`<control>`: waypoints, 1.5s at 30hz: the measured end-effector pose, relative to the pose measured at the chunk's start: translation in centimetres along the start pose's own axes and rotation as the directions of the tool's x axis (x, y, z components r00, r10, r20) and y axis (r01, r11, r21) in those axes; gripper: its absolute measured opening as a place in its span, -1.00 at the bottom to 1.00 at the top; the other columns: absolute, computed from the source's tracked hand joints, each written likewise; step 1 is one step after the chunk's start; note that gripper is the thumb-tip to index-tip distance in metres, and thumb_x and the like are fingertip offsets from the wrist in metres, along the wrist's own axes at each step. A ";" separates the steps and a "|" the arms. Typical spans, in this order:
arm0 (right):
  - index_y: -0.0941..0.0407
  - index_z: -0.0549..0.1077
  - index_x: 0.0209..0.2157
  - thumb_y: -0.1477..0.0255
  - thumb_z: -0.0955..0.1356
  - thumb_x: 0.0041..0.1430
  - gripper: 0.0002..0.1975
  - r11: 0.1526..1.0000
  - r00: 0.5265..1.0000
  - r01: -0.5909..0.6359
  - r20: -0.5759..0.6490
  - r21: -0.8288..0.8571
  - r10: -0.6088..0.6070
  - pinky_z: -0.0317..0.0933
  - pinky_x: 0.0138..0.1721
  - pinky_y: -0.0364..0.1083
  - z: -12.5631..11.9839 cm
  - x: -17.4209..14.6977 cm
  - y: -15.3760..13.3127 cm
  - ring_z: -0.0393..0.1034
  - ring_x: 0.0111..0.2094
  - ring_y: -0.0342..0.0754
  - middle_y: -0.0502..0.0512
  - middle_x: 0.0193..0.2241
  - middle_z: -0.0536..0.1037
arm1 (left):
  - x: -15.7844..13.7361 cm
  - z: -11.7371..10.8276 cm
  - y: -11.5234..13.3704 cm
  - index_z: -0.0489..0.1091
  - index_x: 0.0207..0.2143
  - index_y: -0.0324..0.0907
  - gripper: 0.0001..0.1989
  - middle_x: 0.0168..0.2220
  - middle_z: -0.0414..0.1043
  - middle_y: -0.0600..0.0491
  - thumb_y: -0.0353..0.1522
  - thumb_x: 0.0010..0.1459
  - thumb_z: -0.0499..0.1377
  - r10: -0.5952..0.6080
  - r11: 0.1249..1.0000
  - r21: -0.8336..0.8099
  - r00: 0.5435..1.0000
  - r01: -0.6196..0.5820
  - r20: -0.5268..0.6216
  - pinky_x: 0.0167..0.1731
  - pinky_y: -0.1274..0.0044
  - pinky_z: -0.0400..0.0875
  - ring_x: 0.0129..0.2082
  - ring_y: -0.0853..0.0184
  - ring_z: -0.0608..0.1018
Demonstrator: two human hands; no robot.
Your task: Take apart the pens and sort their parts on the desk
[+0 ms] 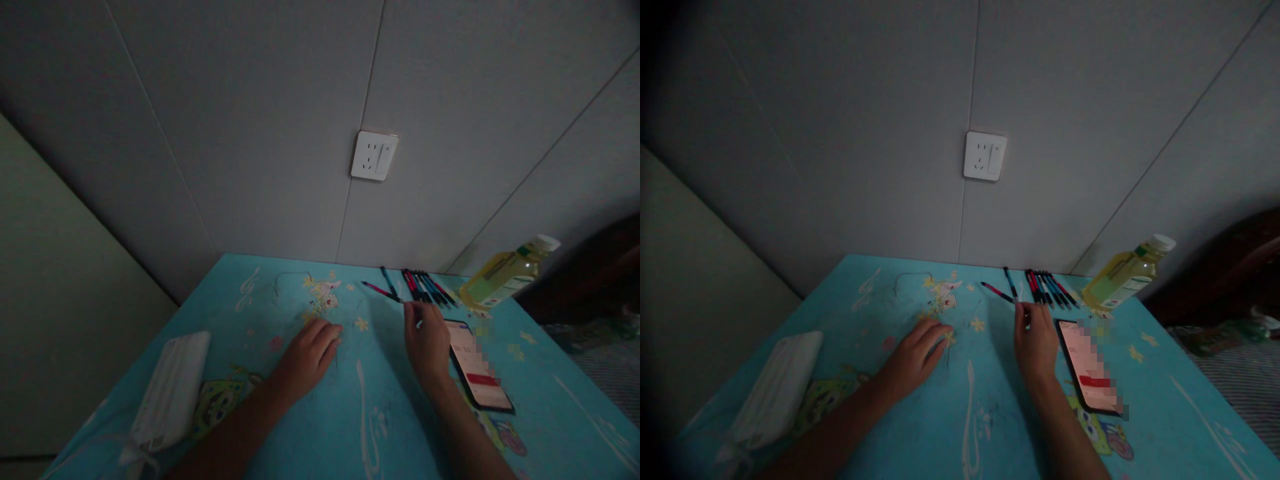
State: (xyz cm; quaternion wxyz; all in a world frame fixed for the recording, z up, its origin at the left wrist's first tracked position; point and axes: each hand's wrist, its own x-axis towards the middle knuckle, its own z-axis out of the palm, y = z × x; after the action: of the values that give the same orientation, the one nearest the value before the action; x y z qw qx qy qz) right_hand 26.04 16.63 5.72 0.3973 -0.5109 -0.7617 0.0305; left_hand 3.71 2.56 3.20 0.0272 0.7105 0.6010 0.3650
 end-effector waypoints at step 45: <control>0.12 0.42 -0.13 0.39 0.22 0.38 -0.81 0.788 0.721 0.336 0.398 0.516 -0.567 0.28 -0.13 -0.09 0.8 -4.4 -5.0 0.39 -0.23 -0.07 0.10 -0.27 0.52 | -0.6 -0.4 -2.1 0.45 -0.10 -0.05 -0.78 -0.13 0.52 0.08 -0.26 0.28 0.06 -0.016 0.996 -0.082 0.990 0.028 0.141 -0.14 0.45 0.49 -0.16 0.30 0.57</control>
State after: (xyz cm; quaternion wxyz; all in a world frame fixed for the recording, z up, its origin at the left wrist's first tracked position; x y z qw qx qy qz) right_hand 22.49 10.98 4.94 0.2615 -0.1804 -0.9201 0.2291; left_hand 1.76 2.45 2.23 0.1032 0.7262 0.5895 0.3385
